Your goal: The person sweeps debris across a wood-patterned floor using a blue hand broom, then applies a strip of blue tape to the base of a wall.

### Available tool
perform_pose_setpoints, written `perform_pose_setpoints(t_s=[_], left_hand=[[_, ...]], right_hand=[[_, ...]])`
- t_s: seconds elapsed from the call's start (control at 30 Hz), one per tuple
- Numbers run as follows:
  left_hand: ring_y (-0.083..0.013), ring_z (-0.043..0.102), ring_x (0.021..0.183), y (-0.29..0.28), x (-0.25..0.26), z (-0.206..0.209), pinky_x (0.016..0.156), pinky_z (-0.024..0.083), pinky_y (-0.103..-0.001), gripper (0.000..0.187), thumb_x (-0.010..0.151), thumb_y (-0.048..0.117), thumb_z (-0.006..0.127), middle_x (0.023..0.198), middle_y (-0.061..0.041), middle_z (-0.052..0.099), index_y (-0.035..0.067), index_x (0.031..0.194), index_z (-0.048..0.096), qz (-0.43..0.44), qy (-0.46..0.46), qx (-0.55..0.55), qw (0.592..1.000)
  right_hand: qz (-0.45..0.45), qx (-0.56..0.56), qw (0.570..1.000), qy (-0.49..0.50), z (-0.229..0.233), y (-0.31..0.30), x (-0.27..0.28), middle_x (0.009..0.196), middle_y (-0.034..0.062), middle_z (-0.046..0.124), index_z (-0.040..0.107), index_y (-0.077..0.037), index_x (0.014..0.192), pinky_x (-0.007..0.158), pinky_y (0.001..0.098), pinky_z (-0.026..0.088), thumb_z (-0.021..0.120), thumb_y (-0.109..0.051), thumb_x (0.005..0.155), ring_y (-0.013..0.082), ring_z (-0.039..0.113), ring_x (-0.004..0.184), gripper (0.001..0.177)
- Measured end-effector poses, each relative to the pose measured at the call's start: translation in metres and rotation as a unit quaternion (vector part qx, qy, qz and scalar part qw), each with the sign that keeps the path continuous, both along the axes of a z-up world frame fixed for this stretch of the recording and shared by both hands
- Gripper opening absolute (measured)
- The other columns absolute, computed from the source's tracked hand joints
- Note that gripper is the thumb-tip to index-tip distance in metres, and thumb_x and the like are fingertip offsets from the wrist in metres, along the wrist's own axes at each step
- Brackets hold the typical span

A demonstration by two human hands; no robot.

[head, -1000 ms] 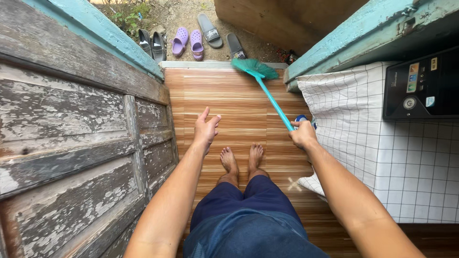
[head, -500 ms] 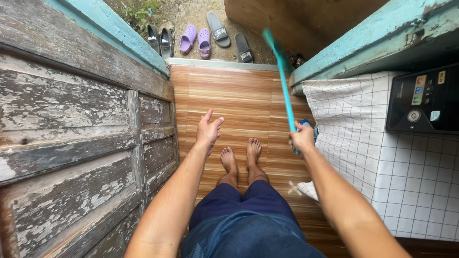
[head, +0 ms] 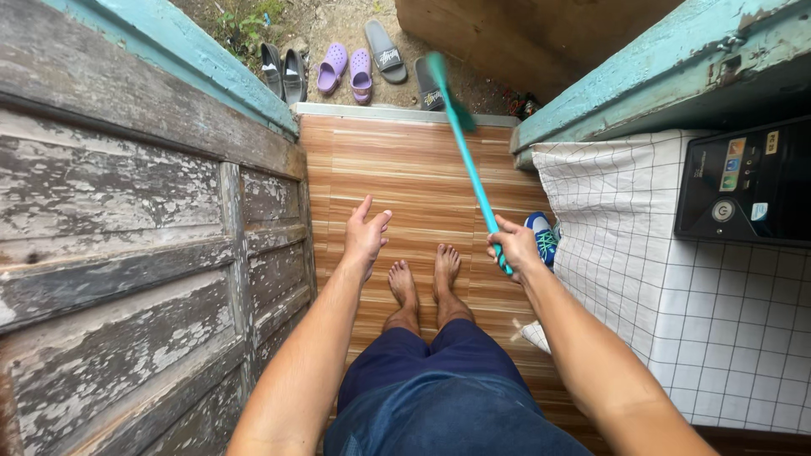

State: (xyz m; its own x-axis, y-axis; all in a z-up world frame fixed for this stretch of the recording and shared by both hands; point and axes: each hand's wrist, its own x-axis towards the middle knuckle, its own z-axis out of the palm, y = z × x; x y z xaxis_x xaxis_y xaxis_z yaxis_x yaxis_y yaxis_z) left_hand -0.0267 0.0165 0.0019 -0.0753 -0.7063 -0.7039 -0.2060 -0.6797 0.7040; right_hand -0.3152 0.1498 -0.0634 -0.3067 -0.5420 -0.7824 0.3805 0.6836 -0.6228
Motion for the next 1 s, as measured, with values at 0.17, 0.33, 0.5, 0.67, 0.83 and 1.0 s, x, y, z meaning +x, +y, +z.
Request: perform_pose_setpoints(t_s=[0.17,0.33,0.5,0.67,0.83,1.0], left_hand=[[-0.0242,0.065,0.117,0.001,-0.001,0.004,0.083,0.058,-0.036,0.079,0.090,0.024,0.068,0.168,-0.010,0.022,0.016,0.160,0.032,0.013,-0.010,0.026,1.000],[-0.0258,0.064,0.121,0.002,0.002,0.007,0.087,0.059,-0.037,0.079,0.090,0.024,0.067,0.170,-0.009,0.015,0.017,0.160,0.030,0.020,-0.017,0.048,0.999],[-0.0229,0.064,0.119,-0.002,0.008,0.005,0.086,0.059,-0.033,0.079,0.092,0.025,0.068,0.171,-0.010,0.016,0.016,0.161,0.030,0.015,-0.024,0.022,0.999],[-0.0207,0.066,0.109,0.006,0.011,0.002,0.077,0.057,-0.032,0.080,0.089,0.024,0.068,0.171,-0.011,0.013,0.017,0.160,0.032,0.036,-0.012,0.036,0.999],[-0.0201,0.066,0.105,0.008,0.009,-0.006,0.075,0.057,-0.032,0.080,0.088,0.023,0.068,0.171,-0.011,0.009,0.017,0.160,0.033,0.043,-0.021,0.046,0.998],[-0.0184,0.067,0.105,0.004,0.013,-0.007,0.076,0.058,-0.031,0.079,0.088,0.025,0.070,0.170,-0.011,0.012,0.015,0.158,0.035,0.066,-0.013,0.026,0.997]], right_hand=[[0.093,-0.031,0.995,-0.008,0.048,0.009,0.026,0.075,0.0111,0.064,0.046,-0.008,0.154,0.041,0.0262,0.047,0.061,0.005,0.086,0.0140,0.056,0.050,0.071],[0.053,0.012,0.991,-0.123,0.059,0.003,0.037,0.078,0.0111,0.069,0.053,-0.002,0.149,0.040,0.0248,0.045,0.061,0.006,0.086,0.0135,0.060,0.051,0.064],[0.114,0.063,0.989,0.067,0.050,-0.022,-0.031,0.075,0.0112,0.067,0.061,-0.003,0.145,0.038,0.0270,0.042,0.068,0.004,0.083,0.0122,0.056,0.048,0.063],[0.096,0.008,0.986,0.137,0.060,-0.033,-0.077,0.071,0.0120,0.062,0.051,0.002,0.146,0.038,0.0287,0.043,0.066,0.009,0.083,0.0131,0.056,0.048,0.066],[0.137,0.018,0.987,0.085,0.083,-0.025,-0.024,0.070,0.0112,0.064,0.057,-0.004,0.148,0.039,0.0278,0.044,0.066,0.004,0.085,0.0131,0.056,0.048,0.063],[0.016,-0.060,0.969,-0.237,0.024,-0.087,0.089,0.080,0.0116,0.063,0.042,-0.004,0.156,0.044,0.0244,0.048,0.058,0.004,0.089,0.0142,0.058,0.055,0.068]])
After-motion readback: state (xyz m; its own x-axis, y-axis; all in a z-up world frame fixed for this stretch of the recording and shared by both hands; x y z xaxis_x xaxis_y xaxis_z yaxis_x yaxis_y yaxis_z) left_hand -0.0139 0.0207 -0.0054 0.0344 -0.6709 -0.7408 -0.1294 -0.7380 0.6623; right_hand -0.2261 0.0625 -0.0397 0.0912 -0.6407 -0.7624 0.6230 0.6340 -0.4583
